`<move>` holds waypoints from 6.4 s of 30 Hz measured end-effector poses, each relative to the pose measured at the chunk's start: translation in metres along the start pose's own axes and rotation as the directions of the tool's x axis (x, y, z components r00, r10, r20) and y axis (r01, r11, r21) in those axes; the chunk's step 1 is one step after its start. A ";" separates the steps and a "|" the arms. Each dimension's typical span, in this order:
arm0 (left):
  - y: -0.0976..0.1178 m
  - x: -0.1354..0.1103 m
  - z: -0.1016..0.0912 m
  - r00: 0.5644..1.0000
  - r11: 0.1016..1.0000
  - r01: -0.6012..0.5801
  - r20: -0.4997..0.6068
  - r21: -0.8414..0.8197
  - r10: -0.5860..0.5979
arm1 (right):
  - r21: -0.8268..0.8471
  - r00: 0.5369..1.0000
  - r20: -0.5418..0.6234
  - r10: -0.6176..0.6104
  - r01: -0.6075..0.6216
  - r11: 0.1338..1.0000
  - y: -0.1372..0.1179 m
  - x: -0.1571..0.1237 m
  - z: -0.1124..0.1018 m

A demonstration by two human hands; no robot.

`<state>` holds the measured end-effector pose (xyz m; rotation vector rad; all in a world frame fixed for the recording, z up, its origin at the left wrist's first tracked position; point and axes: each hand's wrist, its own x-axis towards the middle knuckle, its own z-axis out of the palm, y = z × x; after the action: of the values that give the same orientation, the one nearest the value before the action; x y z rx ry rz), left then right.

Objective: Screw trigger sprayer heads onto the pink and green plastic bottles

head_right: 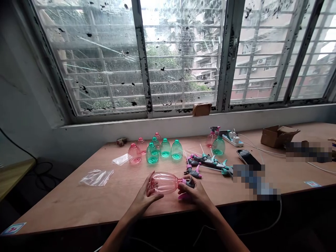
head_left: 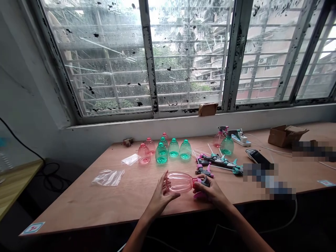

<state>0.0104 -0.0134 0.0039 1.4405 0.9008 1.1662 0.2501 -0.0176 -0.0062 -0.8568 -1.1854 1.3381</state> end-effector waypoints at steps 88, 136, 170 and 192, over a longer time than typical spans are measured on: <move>0.004 0.000 -0.001 1.000 1.000 -0.005 0.017 -0.022 0.006 | -0.177 0.994 0.069 -0.083 0.094 0.980 -0.011 -0.007 0.001; 0.008 -0.012 -0.001 0.998 0.997 -0.057 0.045 0.058 0.054 | -0.192 0.995 0.081 -0.053 0.068 0.979 -0.005 -0.006 0.003; 0.009 -0.011 -0.003 0.998 0.999 0.052 0.019 0.011 -0.052 | -0.220 0.995 0.078 -0.058 0.074 0.973 -0.002 -0.006 0.000; 0.004 -0.011 -0.004 0.999 0.999 -0.031 0.008 0.017 0.031 | -0.241 0.996 0.077 -0.047 0.064 0.968 -0.008 -0.008 0.004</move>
<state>0.0041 -0.0233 0.0055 1.4769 0.8874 1.1774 0.2498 -0.0271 0.0013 -0.9485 -1.4399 1.2011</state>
